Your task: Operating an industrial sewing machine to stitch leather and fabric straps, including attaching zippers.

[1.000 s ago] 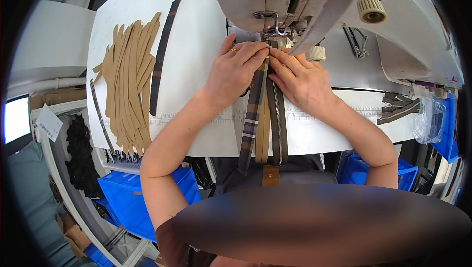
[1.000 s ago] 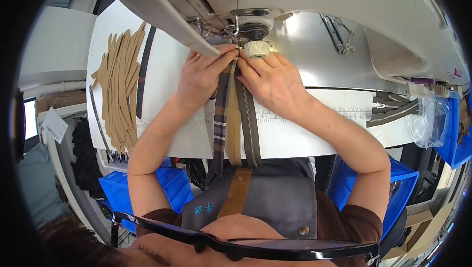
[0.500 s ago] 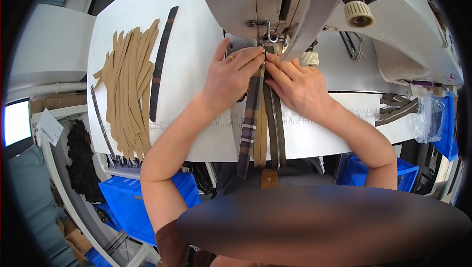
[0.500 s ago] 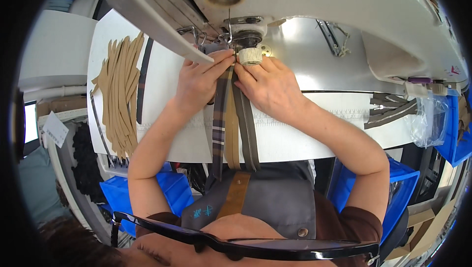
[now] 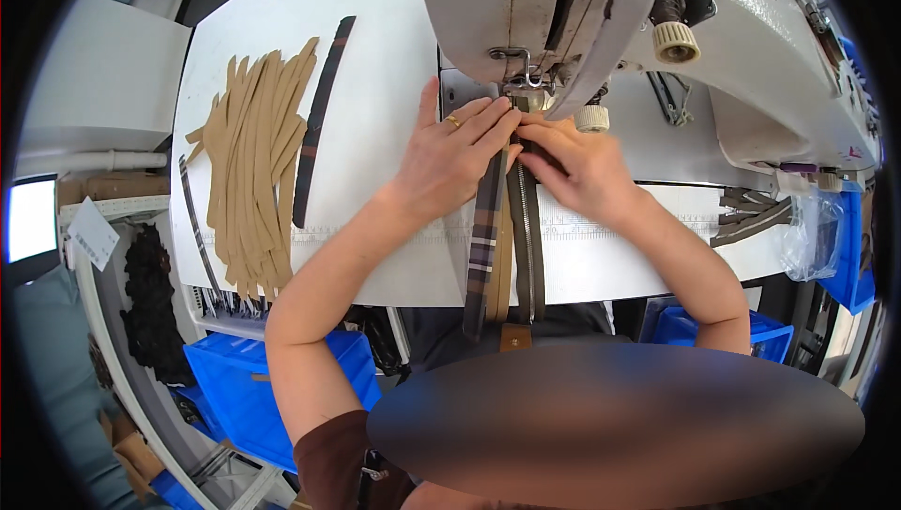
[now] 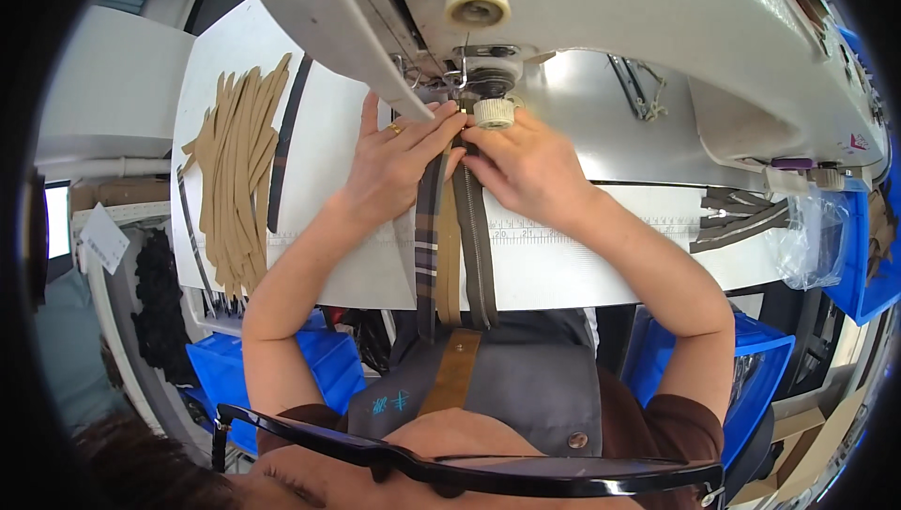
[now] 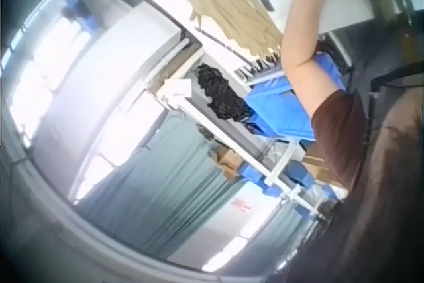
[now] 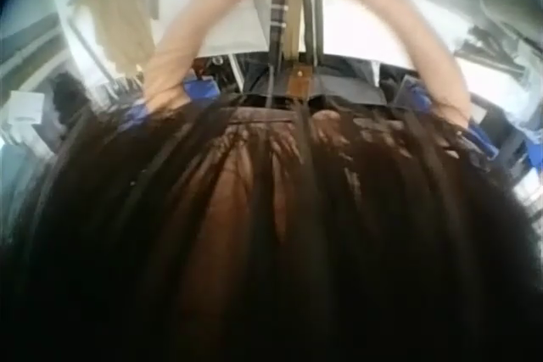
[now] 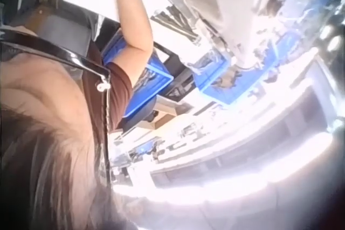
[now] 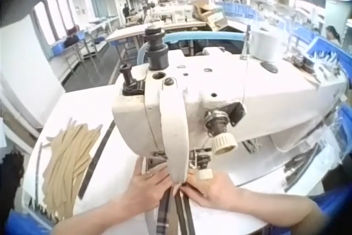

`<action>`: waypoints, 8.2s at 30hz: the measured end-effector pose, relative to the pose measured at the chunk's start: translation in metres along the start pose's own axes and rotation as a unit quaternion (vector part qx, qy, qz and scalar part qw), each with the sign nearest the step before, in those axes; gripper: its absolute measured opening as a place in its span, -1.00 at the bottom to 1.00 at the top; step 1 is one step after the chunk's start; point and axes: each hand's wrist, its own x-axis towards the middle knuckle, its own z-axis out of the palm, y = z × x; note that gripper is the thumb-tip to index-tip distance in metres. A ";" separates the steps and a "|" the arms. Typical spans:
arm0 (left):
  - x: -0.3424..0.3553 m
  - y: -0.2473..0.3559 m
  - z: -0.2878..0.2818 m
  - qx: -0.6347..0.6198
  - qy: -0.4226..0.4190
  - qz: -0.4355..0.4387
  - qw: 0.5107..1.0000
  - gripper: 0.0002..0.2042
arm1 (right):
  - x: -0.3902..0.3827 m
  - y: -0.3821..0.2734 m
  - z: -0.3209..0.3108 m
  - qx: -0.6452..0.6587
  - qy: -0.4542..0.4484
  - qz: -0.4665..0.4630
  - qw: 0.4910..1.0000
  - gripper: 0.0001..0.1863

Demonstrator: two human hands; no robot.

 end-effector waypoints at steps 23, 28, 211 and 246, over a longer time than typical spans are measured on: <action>-0.002 0.014 0.006 0.068 -0.025 -0.072 0.995 -0.66 | 0.008 0.008 0.002 -0.147 -0.007 0.002 0.989 -0.57; -0.002 0.013 0.008 0.058 -0.019 -0.074 0.995 -0.66 | 0.010 0.020 0.002 -0.093 0.026 0.006 0.995 -0.65; -0.071 0.081 -0.055 -0.186 -0.118 -0.005 0.975 -0.86 | -0.105 -0.096 -0.016 -0.030 -0.048 -0.094 0.994 -0.52; 0.021 -0.008 0.016 -0.024 -0.017 0.041 0.999 -0.79 | -0.103 -0.091 -0.019 0.014 -0.080 -0.098 0.992 -0.53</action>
